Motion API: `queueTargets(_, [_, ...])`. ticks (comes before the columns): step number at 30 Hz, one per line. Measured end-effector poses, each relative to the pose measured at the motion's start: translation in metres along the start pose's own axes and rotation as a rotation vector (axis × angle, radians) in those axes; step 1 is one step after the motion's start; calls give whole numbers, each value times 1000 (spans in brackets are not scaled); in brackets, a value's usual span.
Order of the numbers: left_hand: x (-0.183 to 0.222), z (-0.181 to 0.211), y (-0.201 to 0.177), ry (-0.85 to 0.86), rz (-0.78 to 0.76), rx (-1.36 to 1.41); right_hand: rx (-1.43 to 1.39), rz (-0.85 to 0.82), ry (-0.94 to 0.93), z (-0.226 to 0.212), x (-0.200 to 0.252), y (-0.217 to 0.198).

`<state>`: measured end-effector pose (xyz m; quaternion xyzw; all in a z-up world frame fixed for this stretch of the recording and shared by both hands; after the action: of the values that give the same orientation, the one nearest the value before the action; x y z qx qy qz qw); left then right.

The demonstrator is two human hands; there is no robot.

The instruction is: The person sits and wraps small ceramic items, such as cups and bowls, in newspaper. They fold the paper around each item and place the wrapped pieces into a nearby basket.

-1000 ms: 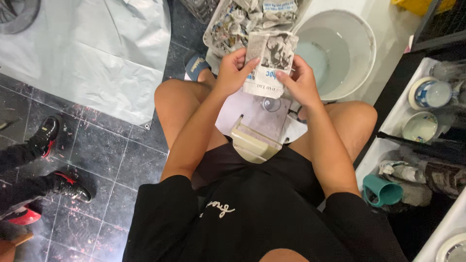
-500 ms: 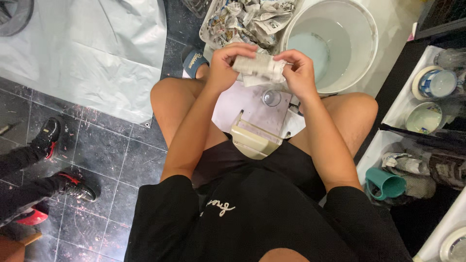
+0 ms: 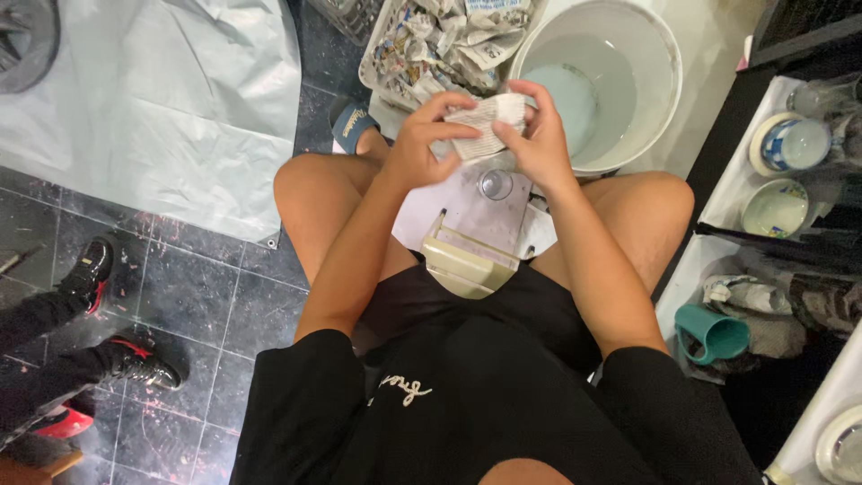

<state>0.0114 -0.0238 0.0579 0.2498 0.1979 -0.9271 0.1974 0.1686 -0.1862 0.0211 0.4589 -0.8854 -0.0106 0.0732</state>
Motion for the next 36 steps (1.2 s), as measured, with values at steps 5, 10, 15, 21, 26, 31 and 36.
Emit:
queueTargets(5, [0, -2, 4, -207, 43, 189, 178, 2, -144, -5, 6, -8])
queueTargets(10, [15, -34, 24, -490, 9, 229, 307, -22, -185, -18, 16, 2])
queueTargets(15, [25, -49, 28, -392, 40, 111, 464, 28, -205, -32, 19, 8])
queueTargets(21, [25, -53, 31, -662, -153, 393, 685, 99, -541, -45, 21, 4])
queueTargets(26, [25, -56, 30, -675, -240, 471, 805, 155, -558, -45, 18, -2])
queueTargets(31, [30, -61, 35, -421, -205, 410, 806, -3, -590, -37, 17, 4])
queueTargets(36, [37, -78, 47, -529, -81, 554, 570, 147, -493, -32, 15, 3])
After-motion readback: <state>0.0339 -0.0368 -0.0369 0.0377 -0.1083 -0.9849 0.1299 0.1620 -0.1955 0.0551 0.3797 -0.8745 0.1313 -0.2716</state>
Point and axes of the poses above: each hand's wrist, its own x-axis away from the middle knuckle, its own y-axis out of the palm, z = x × y, the point moved 1 cm from there along -x, towards the middle knuckle
